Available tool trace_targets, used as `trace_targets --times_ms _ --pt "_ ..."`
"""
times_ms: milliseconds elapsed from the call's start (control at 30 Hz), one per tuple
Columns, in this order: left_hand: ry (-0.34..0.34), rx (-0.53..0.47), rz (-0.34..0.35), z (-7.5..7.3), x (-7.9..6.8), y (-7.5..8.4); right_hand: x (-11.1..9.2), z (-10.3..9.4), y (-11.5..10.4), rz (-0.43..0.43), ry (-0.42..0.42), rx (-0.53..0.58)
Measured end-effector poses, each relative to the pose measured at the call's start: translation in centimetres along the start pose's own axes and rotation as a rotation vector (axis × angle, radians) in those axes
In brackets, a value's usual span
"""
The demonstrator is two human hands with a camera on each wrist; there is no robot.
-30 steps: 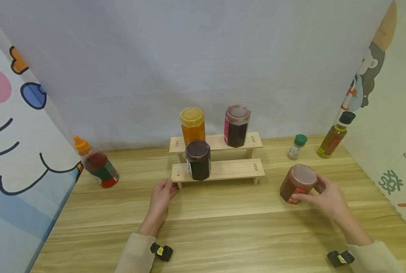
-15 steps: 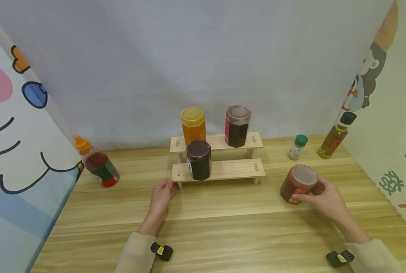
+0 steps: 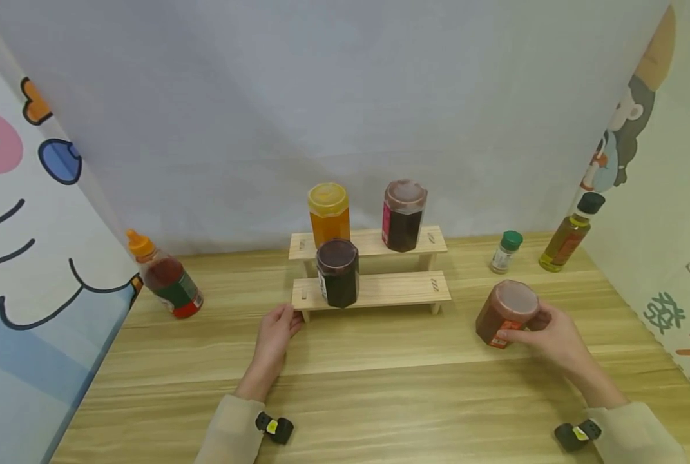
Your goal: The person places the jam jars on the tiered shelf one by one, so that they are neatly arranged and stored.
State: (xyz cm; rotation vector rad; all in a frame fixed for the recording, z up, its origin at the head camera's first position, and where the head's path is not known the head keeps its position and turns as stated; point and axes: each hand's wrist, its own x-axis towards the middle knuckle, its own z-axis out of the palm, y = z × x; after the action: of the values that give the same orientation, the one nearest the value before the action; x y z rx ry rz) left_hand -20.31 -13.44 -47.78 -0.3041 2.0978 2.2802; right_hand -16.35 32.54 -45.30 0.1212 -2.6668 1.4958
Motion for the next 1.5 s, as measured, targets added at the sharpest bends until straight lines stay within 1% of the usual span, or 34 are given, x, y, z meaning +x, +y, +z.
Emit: trace_targets --times_ms 167,333,533,767,1000,1133,1267,1500 --pt "-0.002 -0.009 -0.006 0.0 0.1 -0.1 0.3 0.0 0.2 -0.042 -0.001 0.011" --pt "0.001 -0.013 -0.003 0.1 0.0 -0.1 0.4 0.0 0.2 -0.046 0.009 0.022" --pt "0.003 -0.002 -0.002 0.1 0.0 0.0 0.4 0.1 0.0 -0.024 0.017 -0.003" --pt "-0.003 0.003 -0.001 0.0 0.0 0.0 0.7 0.2 -0.3 0.001 0.008 -0.015" --pt "0.001 0.001 -0.004 0.0 -0.1 0.2 0.9 0.6 -0.7 0.059 0.045 -0.048" --pt "0.000 -0.002 -0.003 0.2 -0.2 0.2 1.1 0.6 -1.5 0.056 0.071 -0.058" --pt "-0.005 -0.002 -0.004 0.1 -0.2 0.2 1.5 0.6 -2.8 0.023 0.083 -0.053" --pt "-0.004 0.008 -0.002 0.0 -0.1 0.1 2.0 1.0 -5.2 -0.027 0.072 0.004"
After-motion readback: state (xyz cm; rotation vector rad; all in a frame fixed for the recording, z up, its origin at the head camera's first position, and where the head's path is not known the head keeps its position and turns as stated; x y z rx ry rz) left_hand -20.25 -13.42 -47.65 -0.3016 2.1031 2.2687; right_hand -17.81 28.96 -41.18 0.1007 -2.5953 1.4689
